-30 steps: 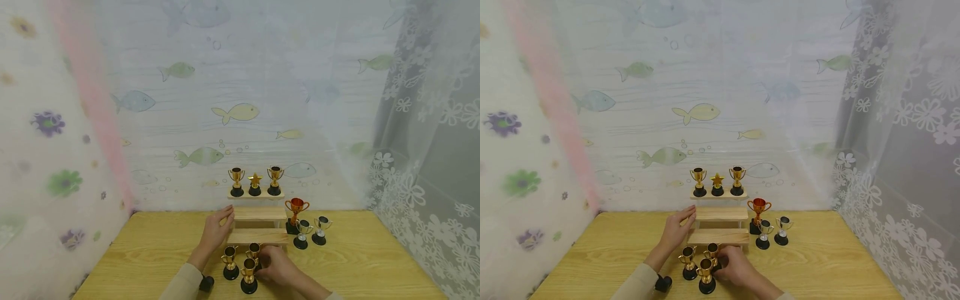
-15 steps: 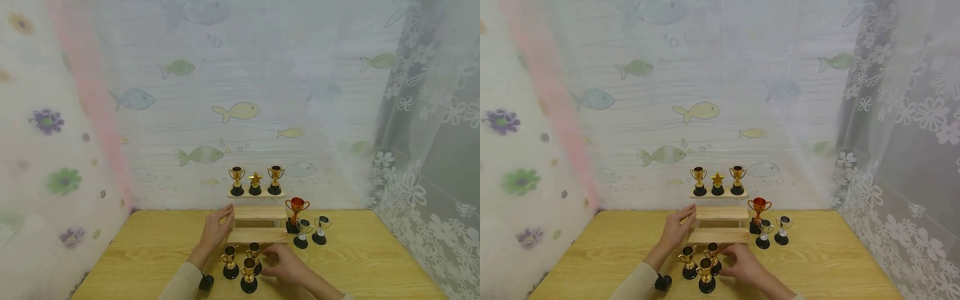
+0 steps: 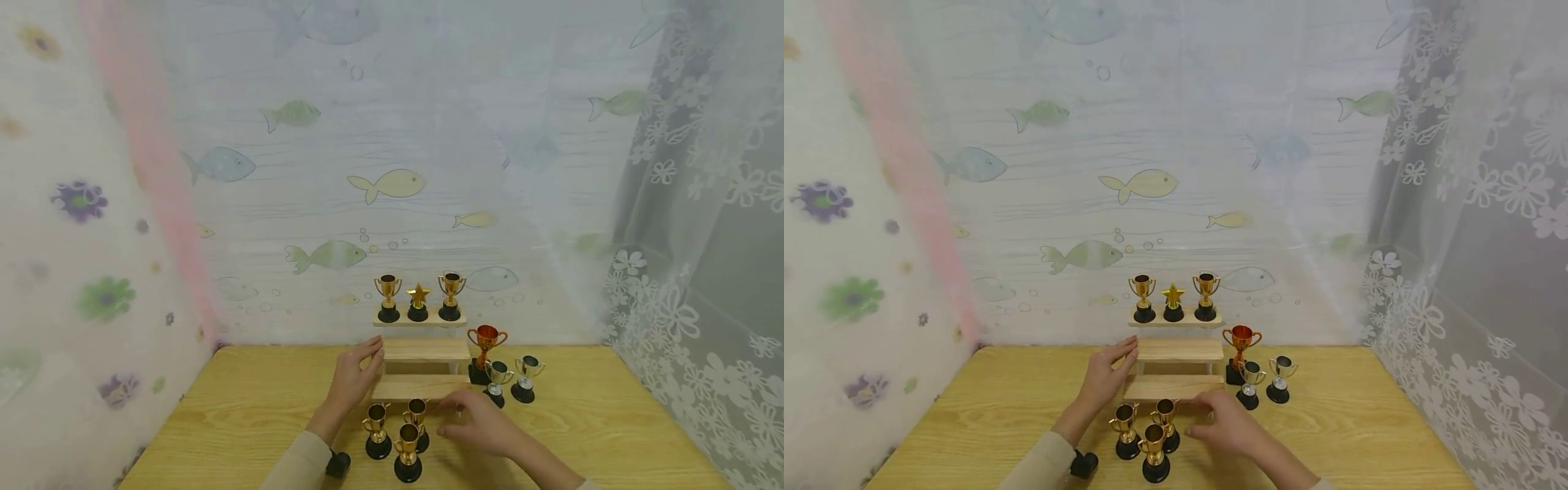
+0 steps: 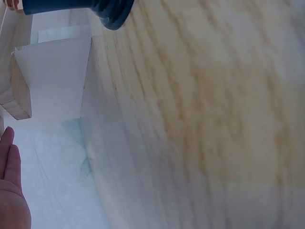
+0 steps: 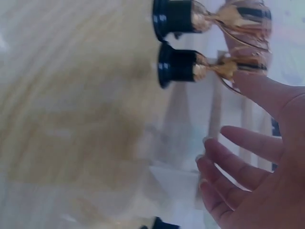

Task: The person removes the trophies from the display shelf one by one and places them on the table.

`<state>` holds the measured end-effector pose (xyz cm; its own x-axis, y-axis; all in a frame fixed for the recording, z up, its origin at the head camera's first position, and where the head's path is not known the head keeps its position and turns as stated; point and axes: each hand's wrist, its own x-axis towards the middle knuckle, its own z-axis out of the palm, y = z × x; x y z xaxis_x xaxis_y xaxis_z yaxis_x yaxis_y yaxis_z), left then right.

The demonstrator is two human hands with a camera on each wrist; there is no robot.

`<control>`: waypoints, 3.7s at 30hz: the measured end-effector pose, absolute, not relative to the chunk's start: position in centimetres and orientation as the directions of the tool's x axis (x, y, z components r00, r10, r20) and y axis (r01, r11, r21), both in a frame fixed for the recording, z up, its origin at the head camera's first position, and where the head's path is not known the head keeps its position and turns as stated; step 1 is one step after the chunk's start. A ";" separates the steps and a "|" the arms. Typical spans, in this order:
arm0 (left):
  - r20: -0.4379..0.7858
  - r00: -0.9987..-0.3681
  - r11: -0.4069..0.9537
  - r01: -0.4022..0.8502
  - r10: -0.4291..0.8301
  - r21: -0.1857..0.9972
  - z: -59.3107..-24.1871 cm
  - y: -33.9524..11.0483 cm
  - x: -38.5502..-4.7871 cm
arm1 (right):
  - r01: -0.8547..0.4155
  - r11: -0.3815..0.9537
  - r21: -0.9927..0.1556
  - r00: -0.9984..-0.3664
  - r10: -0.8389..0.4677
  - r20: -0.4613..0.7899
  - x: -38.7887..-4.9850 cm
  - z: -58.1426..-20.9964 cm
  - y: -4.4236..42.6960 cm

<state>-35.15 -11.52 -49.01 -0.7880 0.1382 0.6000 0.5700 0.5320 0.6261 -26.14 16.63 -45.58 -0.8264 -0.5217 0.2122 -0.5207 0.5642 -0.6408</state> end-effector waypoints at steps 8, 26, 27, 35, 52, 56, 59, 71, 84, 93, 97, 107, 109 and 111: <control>0.591 -0.796 0.518 0.563 0.131 0.644 -49.0 -11.5 -34.9 | -0.507 0.593 -0.625 -0.847 -0.477 0.234 -26.8 -43.5 17.6; 0.571 -0.810 0.514 0.548 0.132 0.660 -49.0 -11.6 -35.2 | -0.453 0.661 -0.598 -0.890 -0.305 0.339 -29.1 -40.2 18.2; 0.567 -0.813 0.514 0.545 0.131 0.662 -49.0 -11.6 -35.2 | -0.449 0.662 -0.599 -0.892 -0.295 0.342 -29.3 -40.0 18.2; 0.581 -0.802 0.509 0.561 0.139 0.653 -48.9 -11.6 -35.1 | -0.400 0.659 -0.637 -0.911 -0.212 0.353 -31.3 -38.7 17.8; 0.588 -0.797 0.507 0.566 0.137 0.650 -49.0 -11.4 -35.2 | -0.241 0.664 -0.708 -0.964 -0.082 0.252 -35.5 -37.7 15.7; 0.601 -0.789 0.499 0.575 0.130 0.648 -49.0 -11.3 -35.1 | -0.213 0.658 -0.722 -0.969 -0.051 0.240 -36.4 -38.1 15.3; 0.606 -0.785 0.493 0.581 0.127 0.648 -48.9 -11.3 -35.0 | -0.198 0.663 -0.722 -0.970 -0.026 0.241 -37.0 -38.4 15.0; 0.616 -0.776 0.490 0.591 0.131 0.640 -49.1 -11.4 -35.1 | -0.180 0.681 -0.710 -0.967 0.011 0.256 -38.3 -39.0 14.6; 0.617 -0.775 0.488 0.594 0.134 0.640 -49.0 -11.4 -35.0 | -0.206 0.659 -0.723 -0.954 0.031 0.299 -38.6 -39.4 14.4; 0.605 -0.784 0.484 0.586 0.138 0.650 -48.9 -11.5 -35.0 | -0.215 0.656 -0.723 -0.948 0.039 0.317 -38.7 -39.7 14.2; 0.611 -0.780 0.486 0.591 0.138 0.644 -49.0 -11.4 -35.0 | -0.220 0.676 -0.704 -0.945 0.032 0.326 -38.8 -39.6 14.3; 0.603 -0.785 0.495 0.583 0.138 0.645 -49.2 -11.5 -35.3 | -0.214 0.687 -0.695 -0.948 0.024 0.316 -38.2 -39.3 14.3; 0.602 -0.787 0.497 0.580 0.138 0.645 -49.2 -11.5 -35.4 | -0.212 0.689 -0.693 -0.950 0.020 0.311 -38.1 -39.3 14.4; 0.600 -0.789 0.504 0.576 0.136 0.643 -49.2 -11.5 -35.3 | -0.207 0.693 -0.691 -0.952 0.020 0.305 -38.1 -39.3 14.4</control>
<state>-35.35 -11.49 -49.24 -0.7886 0.1357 0.5998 0.5761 0.5044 0.6432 -38.06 14.42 -39.29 -0.9521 0.0196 0.3050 -0.2071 0.6927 -0.6909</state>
